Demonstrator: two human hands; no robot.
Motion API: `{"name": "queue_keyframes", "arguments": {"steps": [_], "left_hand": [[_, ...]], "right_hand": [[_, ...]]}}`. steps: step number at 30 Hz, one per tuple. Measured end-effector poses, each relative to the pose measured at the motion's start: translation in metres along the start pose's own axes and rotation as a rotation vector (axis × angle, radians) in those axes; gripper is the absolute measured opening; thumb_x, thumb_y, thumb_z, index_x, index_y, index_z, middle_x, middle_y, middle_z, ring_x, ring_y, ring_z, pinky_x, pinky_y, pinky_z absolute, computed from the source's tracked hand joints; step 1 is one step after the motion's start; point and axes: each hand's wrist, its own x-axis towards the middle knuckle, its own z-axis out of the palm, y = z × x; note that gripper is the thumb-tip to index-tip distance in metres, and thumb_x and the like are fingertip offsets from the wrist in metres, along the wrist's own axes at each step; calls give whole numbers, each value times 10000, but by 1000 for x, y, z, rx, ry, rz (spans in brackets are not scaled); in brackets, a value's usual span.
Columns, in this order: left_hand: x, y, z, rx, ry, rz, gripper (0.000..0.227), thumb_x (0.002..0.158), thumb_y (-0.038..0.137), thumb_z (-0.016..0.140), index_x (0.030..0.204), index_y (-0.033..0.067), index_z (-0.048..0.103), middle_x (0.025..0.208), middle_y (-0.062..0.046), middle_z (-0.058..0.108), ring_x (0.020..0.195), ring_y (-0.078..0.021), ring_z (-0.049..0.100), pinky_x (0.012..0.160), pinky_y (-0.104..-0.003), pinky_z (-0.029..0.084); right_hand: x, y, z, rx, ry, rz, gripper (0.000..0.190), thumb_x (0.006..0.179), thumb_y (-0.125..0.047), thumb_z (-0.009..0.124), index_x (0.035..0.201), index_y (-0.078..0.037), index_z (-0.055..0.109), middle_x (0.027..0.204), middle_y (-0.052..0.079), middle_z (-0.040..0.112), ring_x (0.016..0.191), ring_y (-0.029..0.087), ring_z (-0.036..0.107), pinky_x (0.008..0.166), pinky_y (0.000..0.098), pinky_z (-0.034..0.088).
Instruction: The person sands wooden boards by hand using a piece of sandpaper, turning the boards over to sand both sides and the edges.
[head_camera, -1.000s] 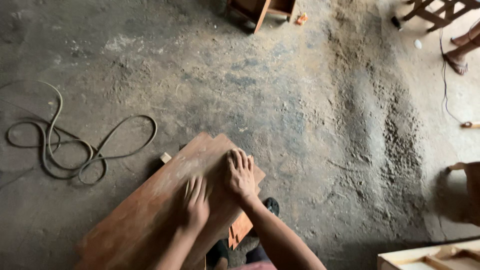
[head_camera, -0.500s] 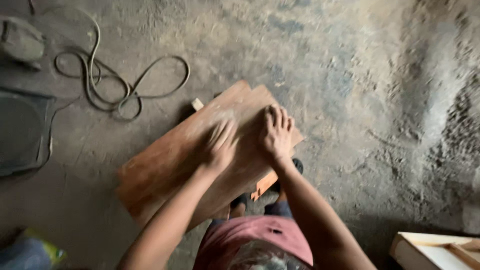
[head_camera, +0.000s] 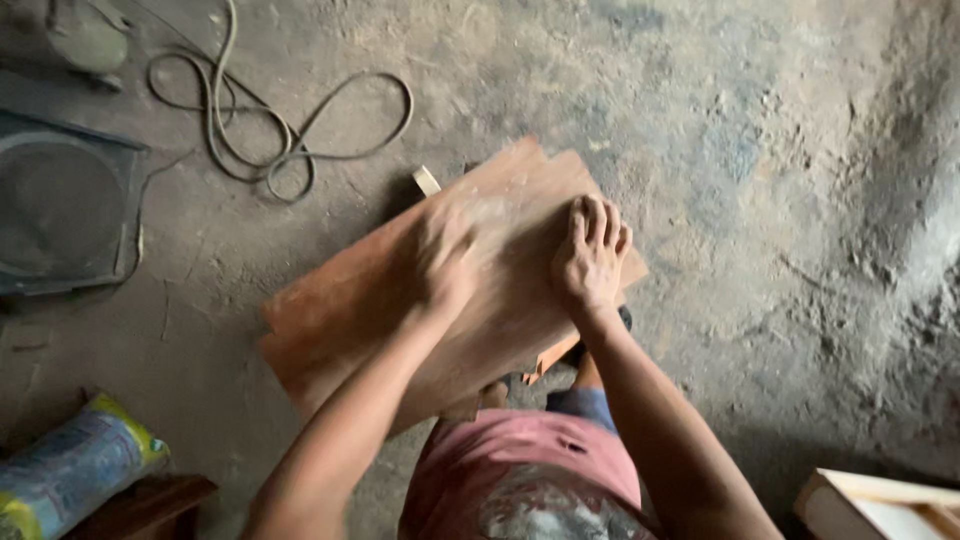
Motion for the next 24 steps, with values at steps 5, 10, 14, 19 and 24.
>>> {"name": "queue_keyframes", "arguments": {"steps": [5, 10, 14, 19, 24], "left_hand": [[73, -3, 19, 4, -345, 113, 409, 900, 114, 707, 1268, -59, 657, 1393, -248, 605, 1366, -441, 521, 1190, -512, 373], [17, -25, -90, 103, -214, 54, 380, 916, 86, 634, 1254, -87, 636, 1376, -276, 603, 1337, -468, 529, 1163, -516, 398], [41, -17, 14, 139, -84, -8, 380, 923, 106, 624, 1250, -87, 639, 1358, -272, 609, 1312, -467, 538, 1142, -508, 410], [90, 10, 89, 76, -228, -74, 360, 920, 150, 669, 1224, -42, 671, 1353, -230, 630, 1295, -437, 550, 1130, -505, 408], [35, -25, -50, -187, -244, 195, 238, 938, 15, 632, 1155, 15, 729, 1363, -147, 671, 1348, -322, 606, 1174, -456, 463]], "right_hand": [[-6, 9, 11, 9, -7, 30, 575, 894, -135, 524, 1459, -30, 526, 1536, 159, 449, 1469, 386, 329, 1186, 567, 254], [-5, 29, 28, -80, -50, -40, 687, 796, -179, 557, 1464, -42, 473, 1548, 215, 374, 1450, 467, 282, 1160, 625, 208], [7, 19, 18, -63, 44, -50, 676, 782, -185, 567, 1435, -22, 502, 1493, 205, 420, 1411, 452, 326, 1137, 617, 227], [10, 3, -6, 16, 57, -20, 558, 858, -157, 546, 1391, 8, 528, 1470, 188, 490, 1411, 370, 394, 1133, 536, 296], [13, 1, -7, 26, 80, -37, 565, 830, -161, 556, 1376, -18, 540, 1454, 188, 492, 1392, 388, 389, 1131, 542, 273]]}}
